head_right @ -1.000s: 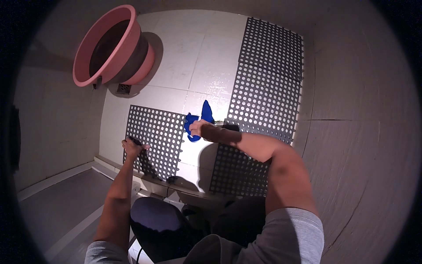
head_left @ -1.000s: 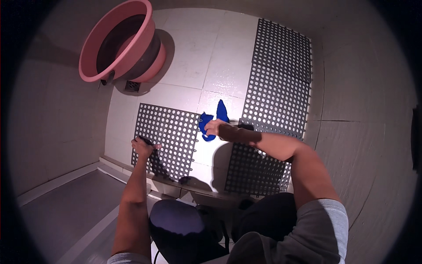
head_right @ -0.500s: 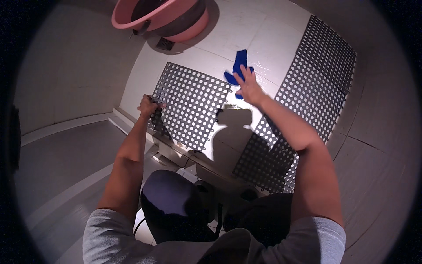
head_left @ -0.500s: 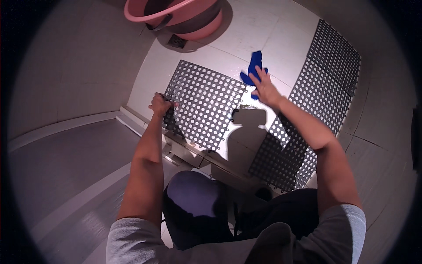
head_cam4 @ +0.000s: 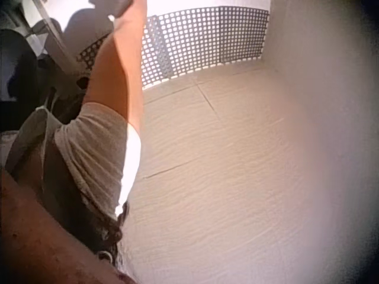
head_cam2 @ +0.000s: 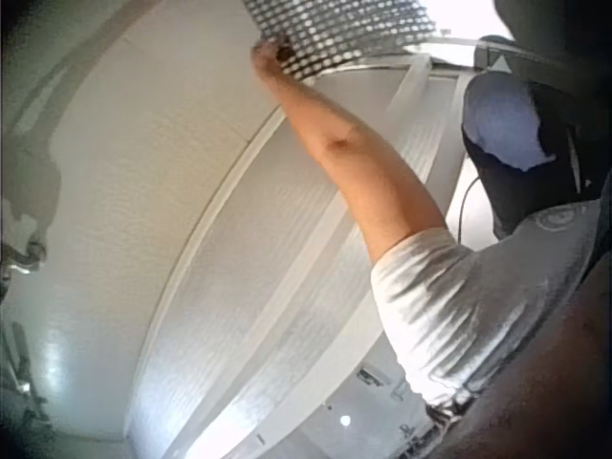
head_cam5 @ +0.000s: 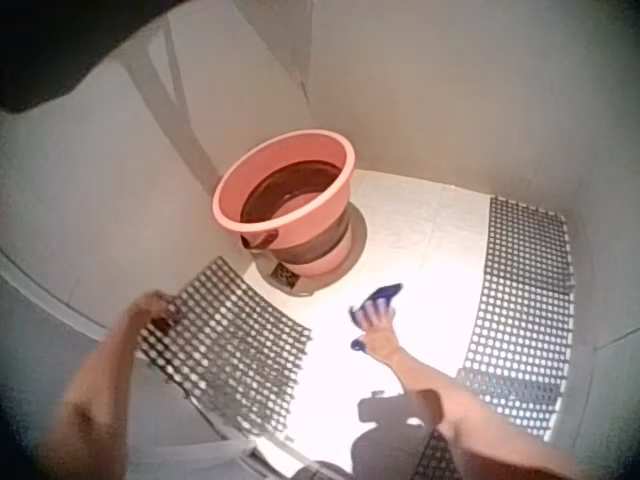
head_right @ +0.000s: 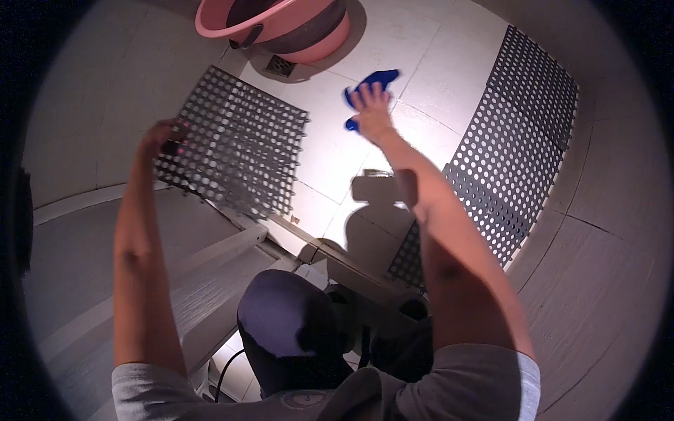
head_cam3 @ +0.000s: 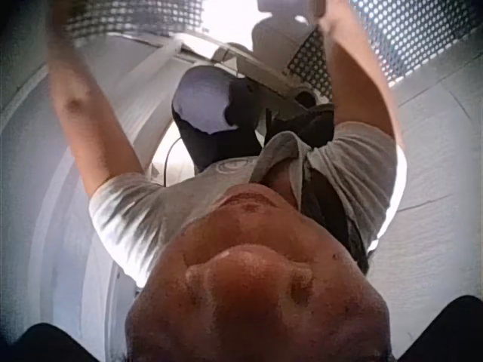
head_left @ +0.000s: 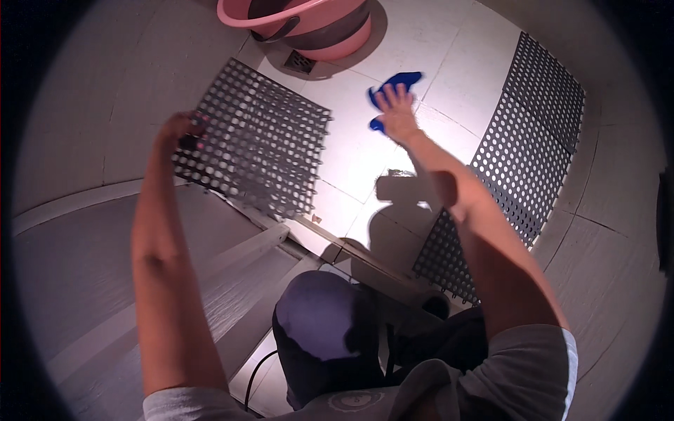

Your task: The person wipes the toilet seat and lid using a cloth, cleans the sink area with water and a cloth, and subsequently wipes down plastic bathroom floor mats while sitting on the floor.

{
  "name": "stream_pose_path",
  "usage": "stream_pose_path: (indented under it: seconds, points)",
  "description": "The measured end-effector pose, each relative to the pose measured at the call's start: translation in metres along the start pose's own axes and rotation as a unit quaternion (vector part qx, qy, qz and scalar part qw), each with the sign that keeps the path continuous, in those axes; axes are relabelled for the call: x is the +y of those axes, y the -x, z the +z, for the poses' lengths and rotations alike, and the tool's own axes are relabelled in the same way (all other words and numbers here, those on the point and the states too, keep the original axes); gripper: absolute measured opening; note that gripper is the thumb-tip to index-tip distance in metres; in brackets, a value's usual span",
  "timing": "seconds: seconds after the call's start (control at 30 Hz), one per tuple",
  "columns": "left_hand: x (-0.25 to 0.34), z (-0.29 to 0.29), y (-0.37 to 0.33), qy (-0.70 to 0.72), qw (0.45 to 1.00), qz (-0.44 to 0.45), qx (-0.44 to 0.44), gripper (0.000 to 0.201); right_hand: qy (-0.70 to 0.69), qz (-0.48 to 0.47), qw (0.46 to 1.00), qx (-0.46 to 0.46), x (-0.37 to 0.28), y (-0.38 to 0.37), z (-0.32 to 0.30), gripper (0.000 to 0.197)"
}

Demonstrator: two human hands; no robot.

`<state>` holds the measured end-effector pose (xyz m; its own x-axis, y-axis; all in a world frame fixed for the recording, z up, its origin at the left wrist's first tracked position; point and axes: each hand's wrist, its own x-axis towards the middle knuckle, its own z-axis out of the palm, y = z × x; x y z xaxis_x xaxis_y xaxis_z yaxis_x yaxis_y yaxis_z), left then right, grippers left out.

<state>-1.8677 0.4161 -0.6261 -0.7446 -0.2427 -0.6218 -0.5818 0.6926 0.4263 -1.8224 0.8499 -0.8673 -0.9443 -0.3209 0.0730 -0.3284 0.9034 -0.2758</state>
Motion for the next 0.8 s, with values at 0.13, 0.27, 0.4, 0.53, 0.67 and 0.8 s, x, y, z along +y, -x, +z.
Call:
stream_pose_path:
  seconds: [0.13,0.27,0.4,0.53,0.67,0.8]
  points:
    - [0.044,-0.049,0.023,-0.087,0.995,-0.022,0.033,0.023,-0.179,-0.293,0.938,0.052,-0.094,0.028,0.034,0.048]
    - [0.046,-0.054,0.042,-0.055,0.997,-0.038,0.041,0.022,-0.239,-0.47,0.846,-0.081,-0.165,0.12,0.065,0.035]
    - [0.057,-0.04,0.026,-0.033,0.999,-0.005,-0.001,0.028,-0.366,-0.611,0.693,-0.114,-0.056,0.124,0.046,0.031]
    - [0.035,-0.057,0.019,-0.259,0.963,0.015,0.071,0.034,-0.331,-0.45,0.822,-0.113,0.015,0.094,-0.014,0.018]
    - [0.029,-0.055,0.011,-0.369,0.923,0.002,0.113,0.034,-0.28,-0.104,0.954,-0.02,0.021,0.049,-0.064,0.015]
    - [0.027,-0.009,-0.02,-0.093,0.995,0.028,0.025,0.012,-0.525,0.176,0.828,0.096,0.0,-0.041,-0.122,0.028]
